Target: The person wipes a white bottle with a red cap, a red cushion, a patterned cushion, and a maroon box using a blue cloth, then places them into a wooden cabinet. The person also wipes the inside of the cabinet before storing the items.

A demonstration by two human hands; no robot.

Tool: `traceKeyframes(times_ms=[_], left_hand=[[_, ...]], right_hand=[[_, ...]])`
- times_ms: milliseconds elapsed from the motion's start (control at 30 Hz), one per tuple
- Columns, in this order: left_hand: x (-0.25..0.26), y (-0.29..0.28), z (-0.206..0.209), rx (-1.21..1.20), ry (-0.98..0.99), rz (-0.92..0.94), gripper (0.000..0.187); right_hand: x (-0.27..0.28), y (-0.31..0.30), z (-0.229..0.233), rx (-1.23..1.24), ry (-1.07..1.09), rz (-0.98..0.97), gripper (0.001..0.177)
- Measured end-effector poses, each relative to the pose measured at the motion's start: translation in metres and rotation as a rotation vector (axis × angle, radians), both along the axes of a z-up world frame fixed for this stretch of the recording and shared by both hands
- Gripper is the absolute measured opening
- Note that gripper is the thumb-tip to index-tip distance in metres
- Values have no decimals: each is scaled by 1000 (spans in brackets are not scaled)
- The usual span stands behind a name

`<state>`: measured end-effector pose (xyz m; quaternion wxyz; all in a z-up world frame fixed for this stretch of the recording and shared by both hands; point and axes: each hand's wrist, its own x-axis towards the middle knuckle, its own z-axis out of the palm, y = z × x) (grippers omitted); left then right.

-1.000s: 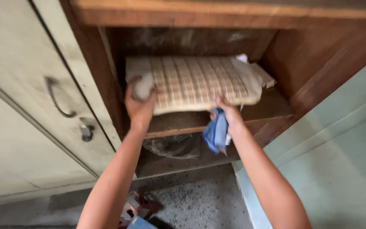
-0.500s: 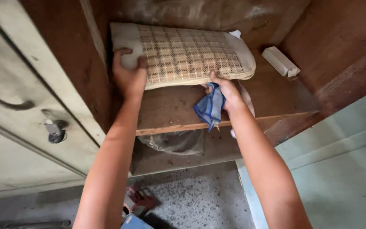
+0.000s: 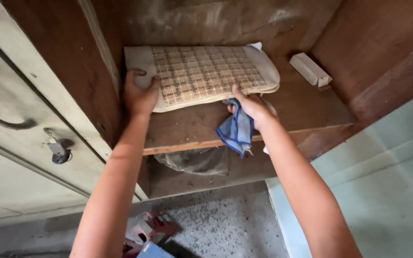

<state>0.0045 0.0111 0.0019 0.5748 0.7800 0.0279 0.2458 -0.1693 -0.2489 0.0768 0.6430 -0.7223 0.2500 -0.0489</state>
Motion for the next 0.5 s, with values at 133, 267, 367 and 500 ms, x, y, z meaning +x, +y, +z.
traceKeyframes(times_ms=[133, 267, 367, 500], left_hand=[[-23, 9, 6, 39, 12, -46, 35], [-29, 16, 8, 265, 101, -140, 49], [-55, 18, 33, 322, 138, -233, 55], [-85, 25, 73, 405, 268, -275, 56]], right_hand=[[-11, -6, 3, -158, 32, 39, 69], [-26, -11, 14, 52, 55, 144, 49], [-24, -28, -7, 80, 67, 178, 47], [-45, -16, 25, 27, 83, 194, 41]])
